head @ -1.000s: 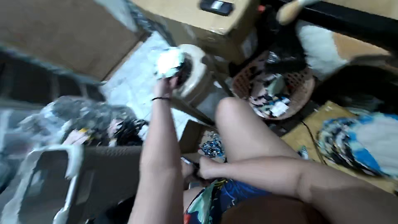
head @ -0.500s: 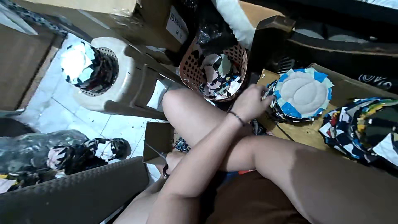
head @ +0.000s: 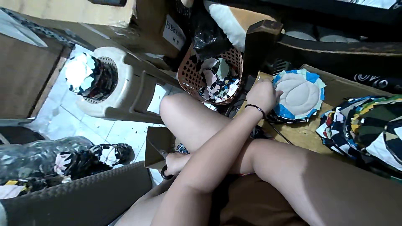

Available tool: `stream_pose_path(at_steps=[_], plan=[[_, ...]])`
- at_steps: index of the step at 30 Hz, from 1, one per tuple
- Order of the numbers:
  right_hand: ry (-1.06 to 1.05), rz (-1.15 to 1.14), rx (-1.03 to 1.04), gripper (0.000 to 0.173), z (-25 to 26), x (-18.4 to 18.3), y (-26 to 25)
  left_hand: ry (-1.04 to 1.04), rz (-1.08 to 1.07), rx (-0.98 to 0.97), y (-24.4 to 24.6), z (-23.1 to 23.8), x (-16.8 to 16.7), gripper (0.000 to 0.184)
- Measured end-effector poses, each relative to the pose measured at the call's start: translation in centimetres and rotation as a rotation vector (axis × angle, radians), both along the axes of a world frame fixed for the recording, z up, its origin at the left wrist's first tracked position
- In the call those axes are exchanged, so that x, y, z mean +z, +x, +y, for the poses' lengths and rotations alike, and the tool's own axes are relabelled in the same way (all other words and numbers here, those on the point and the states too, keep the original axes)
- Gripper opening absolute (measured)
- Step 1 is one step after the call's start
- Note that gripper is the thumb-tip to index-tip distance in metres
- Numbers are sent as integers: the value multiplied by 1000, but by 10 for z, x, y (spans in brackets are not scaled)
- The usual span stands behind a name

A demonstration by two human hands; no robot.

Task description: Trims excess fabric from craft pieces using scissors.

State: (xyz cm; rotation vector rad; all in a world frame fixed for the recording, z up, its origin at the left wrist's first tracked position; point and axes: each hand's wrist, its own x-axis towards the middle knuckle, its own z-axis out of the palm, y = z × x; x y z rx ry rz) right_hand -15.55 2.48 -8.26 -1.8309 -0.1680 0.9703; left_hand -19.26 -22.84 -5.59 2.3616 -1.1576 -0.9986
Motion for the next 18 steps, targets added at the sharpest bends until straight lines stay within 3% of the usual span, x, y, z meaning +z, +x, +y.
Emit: stream_pose_path(at_steps=[3, 6, 8, 10, 12, 13, 18], plan=[[-26, 2, 31, 49, 3, 1, -1, -54, 8, -4, 2, 0, -7, 40], [-52, 35, 8, 50, 6, 0, 0, -274, 88, 16, 5, 5, -14, 34], [-9, -36, 18, 55, 5, -11, 1, -434, 271, 59, 6, 10, -10, 30], [150, -267, -72, 57, 2, -35, -8, -547, 497, 148, 6, 13, -5, 29], [69, 65, -86, 61, -5, 13, -7, -604, 709, 287, 8, 16, 3, 32], [45, 120, -90, 62, -8, 26, -8, -623, 805, 365, 9, 18, 7, 35], [10, 159, -131, 61, -4, 29, -7, -784, 1245, 757, 31, 60, 25, 42]])
